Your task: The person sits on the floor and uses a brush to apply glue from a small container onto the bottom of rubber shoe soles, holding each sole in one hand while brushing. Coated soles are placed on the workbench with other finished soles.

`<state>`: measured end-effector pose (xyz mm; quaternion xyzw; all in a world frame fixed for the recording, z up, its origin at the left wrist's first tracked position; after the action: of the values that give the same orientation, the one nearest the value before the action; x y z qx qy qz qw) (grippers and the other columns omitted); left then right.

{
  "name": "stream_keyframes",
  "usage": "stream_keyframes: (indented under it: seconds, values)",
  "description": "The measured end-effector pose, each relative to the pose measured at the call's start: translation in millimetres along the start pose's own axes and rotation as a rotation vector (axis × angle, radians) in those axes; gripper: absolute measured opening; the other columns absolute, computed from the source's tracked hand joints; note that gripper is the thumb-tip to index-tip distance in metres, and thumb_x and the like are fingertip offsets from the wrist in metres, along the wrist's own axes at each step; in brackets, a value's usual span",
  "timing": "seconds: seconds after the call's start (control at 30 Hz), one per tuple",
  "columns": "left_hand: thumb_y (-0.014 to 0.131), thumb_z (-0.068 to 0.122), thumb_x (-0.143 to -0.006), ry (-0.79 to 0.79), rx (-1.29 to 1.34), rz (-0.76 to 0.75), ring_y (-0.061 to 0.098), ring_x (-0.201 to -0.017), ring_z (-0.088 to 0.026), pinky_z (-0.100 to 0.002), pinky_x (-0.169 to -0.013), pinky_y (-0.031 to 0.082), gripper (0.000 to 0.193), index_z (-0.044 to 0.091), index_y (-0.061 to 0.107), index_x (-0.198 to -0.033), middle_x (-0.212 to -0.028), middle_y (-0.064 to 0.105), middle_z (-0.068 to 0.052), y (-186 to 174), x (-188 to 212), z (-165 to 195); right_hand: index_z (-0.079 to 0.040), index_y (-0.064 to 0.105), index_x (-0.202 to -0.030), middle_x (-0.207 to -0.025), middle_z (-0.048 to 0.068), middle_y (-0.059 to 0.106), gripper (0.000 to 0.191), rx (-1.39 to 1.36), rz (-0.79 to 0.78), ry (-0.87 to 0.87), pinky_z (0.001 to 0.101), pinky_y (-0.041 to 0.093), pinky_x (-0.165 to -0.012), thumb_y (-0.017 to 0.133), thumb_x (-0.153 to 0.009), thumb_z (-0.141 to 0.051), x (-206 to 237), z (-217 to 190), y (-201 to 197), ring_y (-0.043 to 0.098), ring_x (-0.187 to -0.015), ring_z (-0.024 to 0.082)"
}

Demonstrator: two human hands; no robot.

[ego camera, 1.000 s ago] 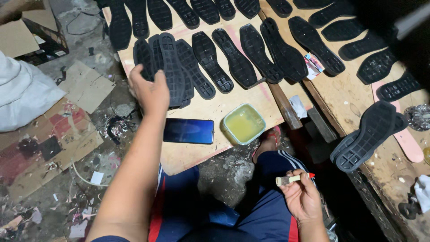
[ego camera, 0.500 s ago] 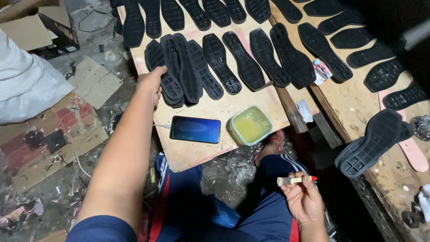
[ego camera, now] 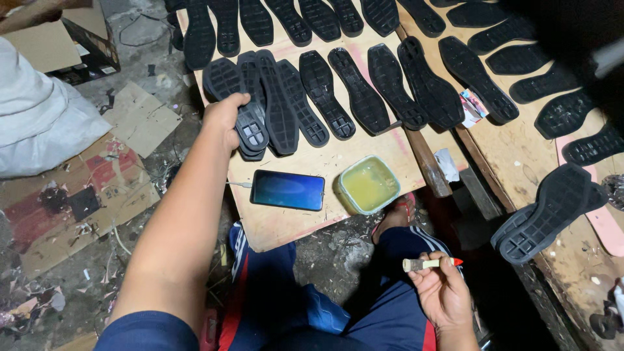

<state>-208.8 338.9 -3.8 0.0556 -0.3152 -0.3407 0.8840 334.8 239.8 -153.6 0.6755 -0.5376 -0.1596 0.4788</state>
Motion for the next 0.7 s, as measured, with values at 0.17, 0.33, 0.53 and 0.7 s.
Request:
stream_keyframes:
  seconds: [0.17,0.33,0.53,0.7]
  values:
    - [0.069,0.003,-0.087,0.281,0.049,-0.023,0.077,-0.077,-0.028,-0.044,-0.066,0.065,0.018,-0.002,0.068,-0.104,-0.097,0.073,-0.015,-3,12,6,-0.001,0.066,-0.112,-0.11,0.018,0.07,0.024,-0.003,0.001,0.004,0.0478,0.057,-0.09,0.06,-0.107,-0.024,1,-1,0,0.071,-0.098,0.032]
    - [0.073,0.008,-0.089,0.334,0.146,-0.147,0.075,-0.087,-0.024,-0.04,-0.077,0.063,0.022,0.001,0.068,-0.109,-0.102,0.074,-0.01,9,10,2,-0.002,0.066,-0.112,-0.11,0.018,0.07,0.024,0.013,0.022,0.002,0.0475,0.057,-0.088,0.06,-0.107,-0.024,0,-1,-1,0.071,-0.098,0.032]
    - [0.075,0.017,-0.089,0.257,-0.042,-0.162,0.073,-0.097,-0.021,-0.038,-0.087,0.059,0.035,0.007,0.064,-0.121,-0.108,0.075,-0.007,33,4,-14,-0.002,0.067,-0.112,-0.111,0.018,0.07,0.022,0.003,0.02,0.007,0.05,0.057,-0.09,0.06,-0.106,-0.023,-1,0,-3,0.071,-0.1,0.034]
    - [0.076,0.016,-0.085,0.217,-0.197,-0.101,0.073,-0.102,-0.022,-0.039,-0.087,0.06,0.046,0.008,0.059,-0.127,-0.114,0.073,-0.007,40,6,-12,-0.002,0.067,-0.112,-0.111,0.018,0.07,0.023,0.006,0.024,0.007,0.0505,0.056,-0.09,0.06,-0.105,-0.023,0,-1,-1,0.071,-0.101,0.035]
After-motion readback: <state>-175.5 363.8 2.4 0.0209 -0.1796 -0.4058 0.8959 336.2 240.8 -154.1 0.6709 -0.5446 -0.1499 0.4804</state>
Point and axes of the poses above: each hand's wrist, its own x-axis away from the middle knuckle, its own y-axis out of the palm, z = x × y, the point moved 2 cm from there along -x, towards the middle knuckle
